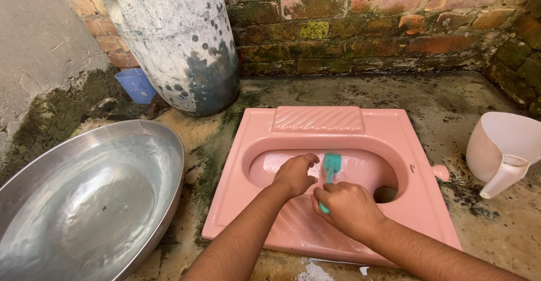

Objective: The person washes a pink squat toilet by pouring water from a pitcher, applying detergent from a bag, and scrubbing the surfaces with a long-handled brush.

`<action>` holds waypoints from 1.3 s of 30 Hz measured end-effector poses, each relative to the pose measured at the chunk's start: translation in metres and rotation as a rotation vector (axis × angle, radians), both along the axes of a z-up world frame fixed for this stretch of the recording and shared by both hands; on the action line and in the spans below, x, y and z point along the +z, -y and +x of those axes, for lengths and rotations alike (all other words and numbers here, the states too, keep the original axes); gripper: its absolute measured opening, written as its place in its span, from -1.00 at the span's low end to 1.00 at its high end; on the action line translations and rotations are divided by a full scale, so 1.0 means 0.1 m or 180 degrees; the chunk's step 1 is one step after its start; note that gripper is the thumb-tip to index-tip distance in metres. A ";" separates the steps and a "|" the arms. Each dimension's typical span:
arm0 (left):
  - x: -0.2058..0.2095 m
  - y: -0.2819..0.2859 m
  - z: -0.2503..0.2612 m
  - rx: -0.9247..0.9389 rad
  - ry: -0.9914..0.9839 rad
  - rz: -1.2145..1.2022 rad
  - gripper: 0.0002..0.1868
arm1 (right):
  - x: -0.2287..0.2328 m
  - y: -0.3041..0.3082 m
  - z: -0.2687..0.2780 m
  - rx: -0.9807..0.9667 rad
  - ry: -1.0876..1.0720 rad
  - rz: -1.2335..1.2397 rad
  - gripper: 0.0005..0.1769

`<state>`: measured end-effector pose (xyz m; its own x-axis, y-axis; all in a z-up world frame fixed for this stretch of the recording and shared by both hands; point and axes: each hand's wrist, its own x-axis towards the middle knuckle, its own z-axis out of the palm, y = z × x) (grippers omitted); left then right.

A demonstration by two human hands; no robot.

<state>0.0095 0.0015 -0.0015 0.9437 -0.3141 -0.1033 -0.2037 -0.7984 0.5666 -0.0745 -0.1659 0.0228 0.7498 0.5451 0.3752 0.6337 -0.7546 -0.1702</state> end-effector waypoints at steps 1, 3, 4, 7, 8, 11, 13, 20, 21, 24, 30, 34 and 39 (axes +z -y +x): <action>0.02 0.00 -0.01 0.0016 -0.0009 0.0033 -0.44 | -0.05 0.02 -0.02 0.0157 0.0128 -0.0206 -0.79; 0.05 0.00 -0.03 0.0040 -0.0023 0.0100 -0.46 | -0.13 0.05 -0.06 0.0241 0.0156 -0.0229 -0.79; 0.07 0.00 -0.04 0.0041 -0.0026 0.0112 -0.46 | -0.14 0.06 -0.07 0.0285 0.0169 -0.0244 -0.79; 0.10 0.00 -0.03 0.0032 -0.0010 0.0137 -0.47 | -0.05 0.06 -0.02 0.0207 0.0178 -0.0150 -0.77; 0.10 0.00 -0.03 0.0026 0.0011 0.0138 -0.47 | 0.01 0.06 0.00 0.0057 0.0027 0.0048 -0.79; 0.11 -0.01 -0.04 0.0022 0.0062 0.0131 -0.48 | 0.19 0.10 0.04 -0.0217 -0.0324 0.0526 -0.80; 0.13 -0.01 -0.04 0.0052 0.0035 0.0122 -0.49 | 0.22 0.13 0.06 -0.0172 -0.0405 0.0686 -0.79; 0.18 -0.02 -0.07 0.0228 -0.0150 0.0218 -0.52 | -0.25 0.18 -0.06 0.1124 0.0713 -0.0209 -0.85; 0.17 -0.01 -0.06 0.0261 -0.0135 0.0212 -0.52 | -0.28 0.18 -0.07 0.1128 0.0605 -0.0280 -0.85; 0.15 0.00 -0.05 0.0246 -0.0113 0.0228 -0.55 | -0.20 0.24 -0.05 0.0828 0.0306 0.0064 -0.87; 0.14 0.02 -0.06 0.0184 -0.0164 0.0322 -0.56 | -0.10 0.28 -0.09 0.0741 0.0118 0.0193 -0.87; 0.13 0.04 -0.06 0.0180 -0.0147 0.0318 -0.56 | -0.22 0.37 -0.09 0.1199 0.0843 -0.0173 -0.84; 0.15 0.07 -0.07 0.0103 -0.0097 0.0289 -0.58 | -0.16 0.39 -0.07 0.0525 0.0034 0.0064 -0.89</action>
